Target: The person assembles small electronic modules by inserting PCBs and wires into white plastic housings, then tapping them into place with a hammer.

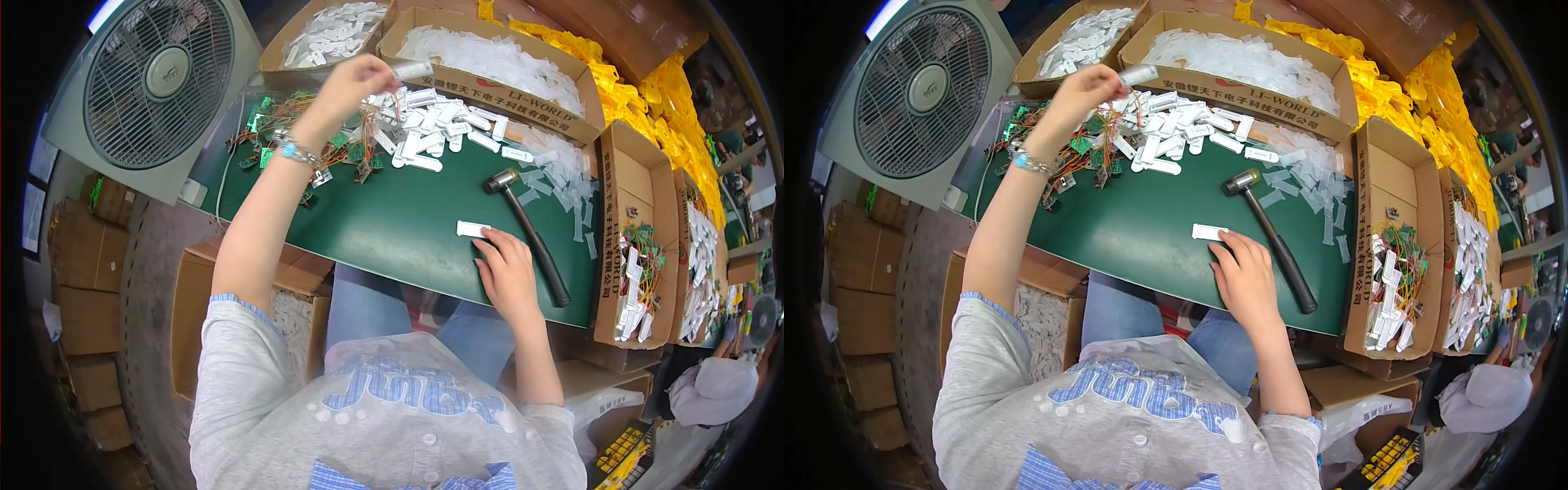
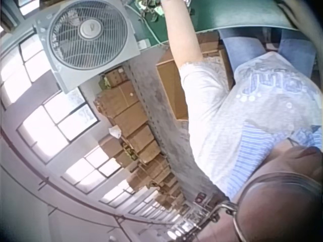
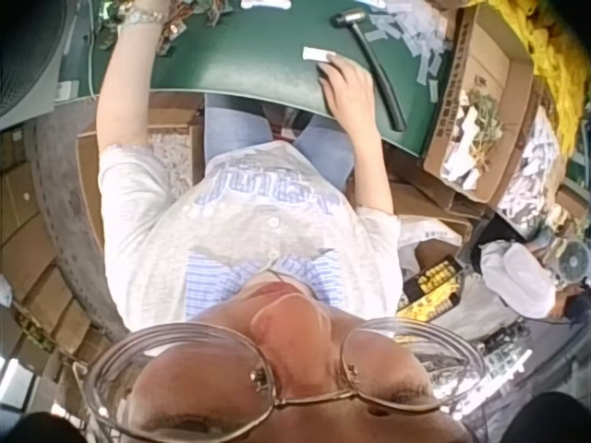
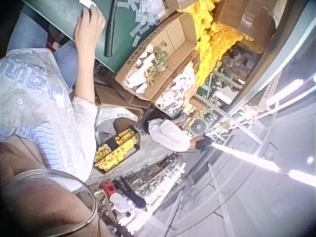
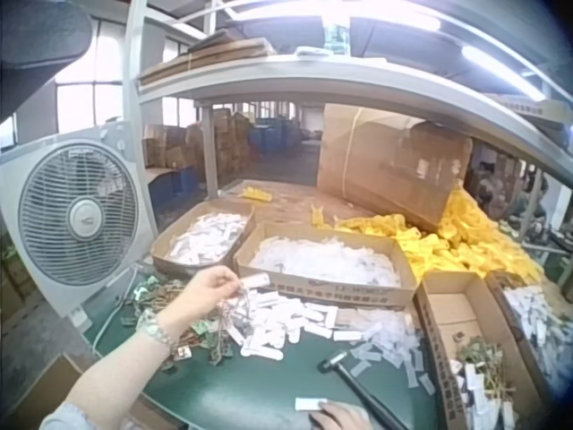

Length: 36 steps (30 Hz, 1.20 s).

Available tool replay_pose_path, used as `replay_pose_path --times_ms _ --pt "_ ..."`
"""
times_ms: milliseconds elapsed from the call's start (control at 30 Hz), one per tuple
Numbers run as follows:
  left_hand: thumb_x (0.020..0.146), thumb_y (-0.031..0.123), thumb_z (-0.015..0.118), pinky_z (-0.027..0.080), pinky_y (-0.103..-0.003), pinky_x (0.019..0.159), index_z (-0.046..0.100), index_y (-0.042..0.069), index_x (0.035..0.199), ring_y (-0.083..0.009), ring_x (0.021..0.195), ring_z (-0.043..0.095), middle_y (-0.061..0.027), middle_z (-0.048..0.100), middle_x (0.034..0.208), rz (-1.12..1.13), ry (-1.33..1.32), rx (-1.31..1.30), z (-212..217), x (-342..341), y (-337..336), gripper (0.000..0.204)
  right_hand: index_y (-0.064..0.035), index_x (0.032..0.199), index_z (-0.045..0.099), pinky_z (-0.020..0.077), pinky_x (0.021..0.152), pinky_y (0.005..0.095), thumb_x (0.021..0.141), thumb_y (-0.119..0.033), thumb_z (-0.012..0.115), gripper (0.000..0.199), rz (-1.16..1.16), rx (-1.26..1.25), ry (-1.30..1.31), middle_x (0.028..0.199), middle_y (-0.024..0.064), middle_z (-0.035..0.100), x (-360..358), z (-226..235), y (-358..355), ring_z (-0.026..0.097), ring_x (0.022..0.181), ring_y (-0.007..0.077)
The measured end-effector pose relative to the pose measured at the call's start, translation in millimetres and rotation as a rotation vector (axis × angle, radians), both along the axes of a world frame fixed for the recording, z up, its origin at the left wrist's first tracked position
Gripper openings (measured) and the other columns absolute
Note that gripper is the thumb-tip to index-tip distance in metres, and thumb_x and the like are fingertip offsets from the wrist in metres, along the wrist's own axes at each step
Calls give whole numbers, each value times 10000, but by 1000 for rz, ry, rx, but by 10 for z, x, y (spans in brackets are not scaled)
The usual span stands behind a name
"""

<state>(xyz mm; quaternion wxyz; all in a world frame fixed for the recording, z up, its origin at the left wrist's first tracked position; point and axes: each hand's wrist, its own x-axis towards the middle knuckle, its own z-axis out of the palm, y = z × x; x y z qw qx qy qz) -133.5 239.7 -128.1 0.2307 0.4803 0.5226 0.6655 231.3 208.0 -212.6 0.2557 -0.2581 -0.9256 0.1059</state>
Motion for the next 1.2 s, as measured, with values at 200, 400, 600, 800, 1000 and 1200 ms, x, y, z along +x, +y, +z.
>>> replay_pose_path --times_ms 200,400,600,800,1000,1200 --pt "1015 149 547 506 -319 923 581 9 1057 -184 989 628 -108 673 1039 -21 -28 -51 36 18 30 150 -67 1103 660 430 997 431 794 -72 723 316 -12 -6 4 1243 85 609 -6 17 -19 560 1183 285" --pt "1011 92 527 505 -339 964 552 -13 1057 -210 981 645 -161 641 1054 178 -568 409 -107 -70 88 118 -67 1095 666 429 997 431 798 -65 717 302 -8 -9 20 1240 84 611 -14 4 -10 562 1178 284" --pt "1017 116 549 479 -268 758 532 3 1044 -118 796 514 -66 552 938 91 -665 351 -231 -51 -180 118 -69 1073 668 429 996 435 800 -67 718 277 44 37 -14 1196 80 629 -158 188 78 562 1181 280" --pt "1017 115 560 455 -241 716 534 30 1046 -100 790 500 -73 585 977 378 -273 571 -79 -34 -651 93 -77 1057 679 427 997 434 802 -87 727 260 70 39 -80 1190 84 634 -424 362 132 554 1201 279" --pt "1013 118 570 441 -219 755 546 17 1056 -91 824 503 -49 579 956 255 -292 402 -21 -87 -1002 112 -75 1071 682 424 1007 434 795 -97 736 282 68 -27 -121 1209 88 630 -408 281 97 543 1218 285" --pt "1013 144 580 431 -209 724 574 37 1019 -68 787 516 -3 571 870 157 -193 58 -69 75 -1247 107 -71 1202 634 420 1006 432 803 -77 722 409 -7 -54 -95 1257 99 602 -241 260 56 543 1214 292"
